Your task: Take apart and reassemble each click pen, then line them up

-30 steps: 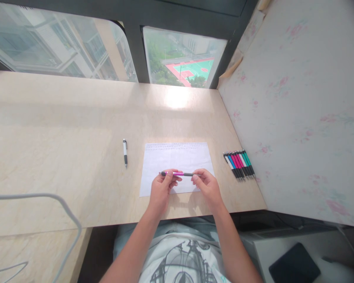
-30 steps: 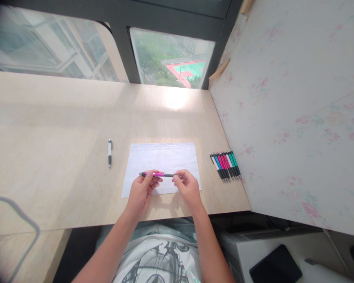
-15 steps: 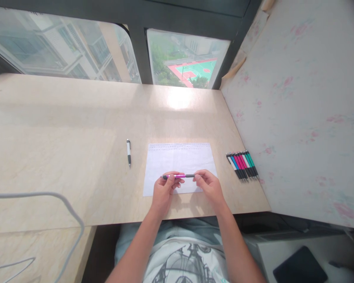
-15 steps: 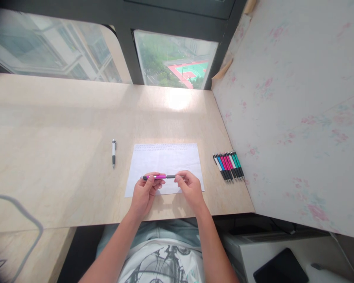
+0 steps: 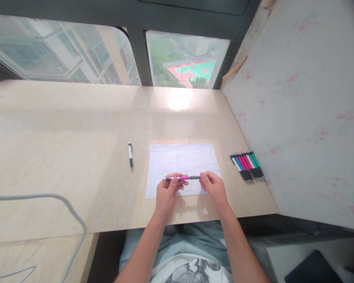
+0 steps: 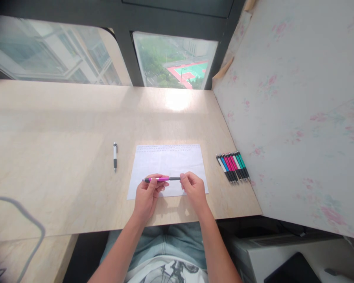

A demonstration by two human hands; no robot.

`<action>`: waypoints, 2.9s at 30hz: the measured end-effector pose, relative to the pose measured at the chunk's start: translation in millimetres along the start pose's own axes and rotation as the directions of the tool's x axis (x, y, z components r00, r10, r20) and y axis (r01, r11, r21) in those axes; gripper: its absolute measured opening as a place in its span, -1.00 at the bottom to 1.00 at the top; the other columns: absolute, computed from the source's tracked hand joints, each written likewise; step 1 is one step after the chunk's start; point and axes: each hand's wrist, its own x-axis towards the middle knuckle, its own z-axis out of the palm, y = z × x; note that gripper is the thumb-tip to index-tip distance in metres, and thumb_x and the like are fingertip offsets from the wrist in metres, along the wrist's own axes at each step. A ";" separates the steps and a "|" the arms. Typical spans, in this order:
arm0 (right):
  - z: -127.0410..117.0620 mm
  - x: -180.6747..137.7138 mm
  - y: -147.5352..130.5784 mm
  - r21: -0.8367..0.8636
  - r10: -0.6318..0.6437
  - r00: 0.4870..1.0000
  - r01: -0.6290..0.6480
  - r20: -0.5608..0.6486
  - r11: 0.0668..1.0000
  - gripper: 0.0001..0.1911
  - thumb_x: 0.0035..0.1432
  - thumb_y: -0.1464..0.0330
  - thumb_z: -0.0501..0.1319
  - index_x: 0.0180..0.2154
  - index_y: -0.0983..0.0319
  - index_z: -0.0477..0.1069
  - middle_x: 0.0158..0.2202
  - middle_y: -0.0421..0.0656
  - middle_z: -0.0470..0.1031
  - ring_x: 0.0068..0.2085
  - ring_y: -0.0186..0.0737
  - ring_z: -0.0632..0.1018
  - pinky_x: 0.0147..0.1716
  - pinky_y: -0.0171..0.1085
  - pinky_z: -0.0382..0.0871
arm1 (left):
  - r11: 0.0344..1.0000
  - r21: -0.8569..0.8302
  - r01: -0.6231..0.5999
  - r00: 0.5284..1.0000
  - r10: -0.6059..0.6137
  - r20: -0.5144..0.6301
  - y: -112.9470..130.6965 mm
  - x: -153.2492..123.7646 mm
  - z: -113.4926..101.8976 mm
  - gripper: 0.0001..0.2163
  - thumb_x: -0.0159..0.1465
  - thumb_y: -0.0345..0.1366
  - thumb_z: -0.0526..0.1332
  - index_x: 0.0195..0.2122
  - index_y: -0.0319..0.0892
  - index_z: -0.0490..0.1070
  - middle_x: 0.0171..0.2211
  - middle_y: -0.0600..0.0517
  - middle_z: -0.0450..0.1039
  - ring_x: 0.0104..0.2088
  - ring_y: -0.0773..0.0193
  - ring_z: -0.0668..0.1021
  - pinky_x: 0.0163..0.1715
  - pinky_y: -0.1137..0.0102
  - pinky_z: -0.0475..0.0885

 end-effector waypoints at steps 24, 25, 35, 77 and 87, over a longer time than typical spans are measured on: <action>2.6 -6.8 23.0 0.057 -0.108 0.986 0.116 -0.130 0.992 -0.80 0.22 0.18 0.20 -0.29 0.18 0.43 -0.48 -0.23 0.43 -0.47 -0.27 0.43 -0.45 -0.29 0.30 | 0.986 0.151 -0.075 0.997 0.072 0.026 -2.6 -2.7 2.4 -0.75 0.22 -0.13 0.29 -0.24 -0.23 0.51 -0.30 -0.11 0.61 -0.34 0.20 0.62 -0.34 0.38 0.42; 3.0 -6.9 23.7 0.076 -0.111 0.985 0.122 -0.130 0.990 -0.81 0.21 0.19 0.21 -0.24 0.18 0.43 -0.44 -0.21 0.45 -0.43 -0.26 0.46 -0.42 -0.28 0.32 | 0.987 0.141 -0.073 0.997 0.071 0.021 -2.6 -2.3 2.4 -0.75 0.22 -0.12 0.29 -0.24 -0.23 0.51 -0.30 -0.11 0.61 -0.34 0.20 0.62 -0.34 0.38 0.42; 2.9 -4.4 19.7 0.106 -0.160 0.983 0.169 -0.084 0.980 -0.71 0.26 0.12 0.11 -0.28 0.18 0.45 -0.42 -0.19 0.46 -0.43 -0.27 0.44 -0.43 -0.30 0.31 | 0.997 0.053 -0.062 0.998 0.061 0.006 -2.5 1.9 -0.2 -0.75 0.22 -0.14 0.30 -0.23 -0.23 0.49 -0.29 -0.09 0.61 -0.33 0.24 0.62 -0.35 0.43 0.42; -1.5 -8.8 -7.9 0.212 -0.235 0.965 0.256 -0.121 0.943 -0.85 0.09 0.35 0.33 -0.24 0.14 0.49 -0.24 -0.14 0.50 -0.19 -0.18 0.53 -0.18 -0.20 0.46 | 0.992 -0.110 0.057 0.998 -0.054 0.029 3.4 2.7 -1.4 -0.75 0.16 -0.25 0.37 -0.16 -0.18 0.47 -0.23 -0.05 0.61 -0.26 0.30 0.63 -0.30 0.49 0.47; -12.1 2.2 -51.2 0.033 -0.369 0.923 0.374 -0.106 0.927 -0.84 0.14 0.37 0.29 -0.19 0.14 0.50 -0.19 -0.09 0.51 -0.16 -0.13 0.53 -0.17 -0.13 0.49 | 0.922 -0.355 0.155 0.988 -0.138 0.074 8.4 14.5 6.7 -0.79 0.13 -0.39 0.39 -0.20 -0.19 0.49 -0.27 -0.02 0.60 -0.31 0.38 0.61 -0.37 0.60 0.48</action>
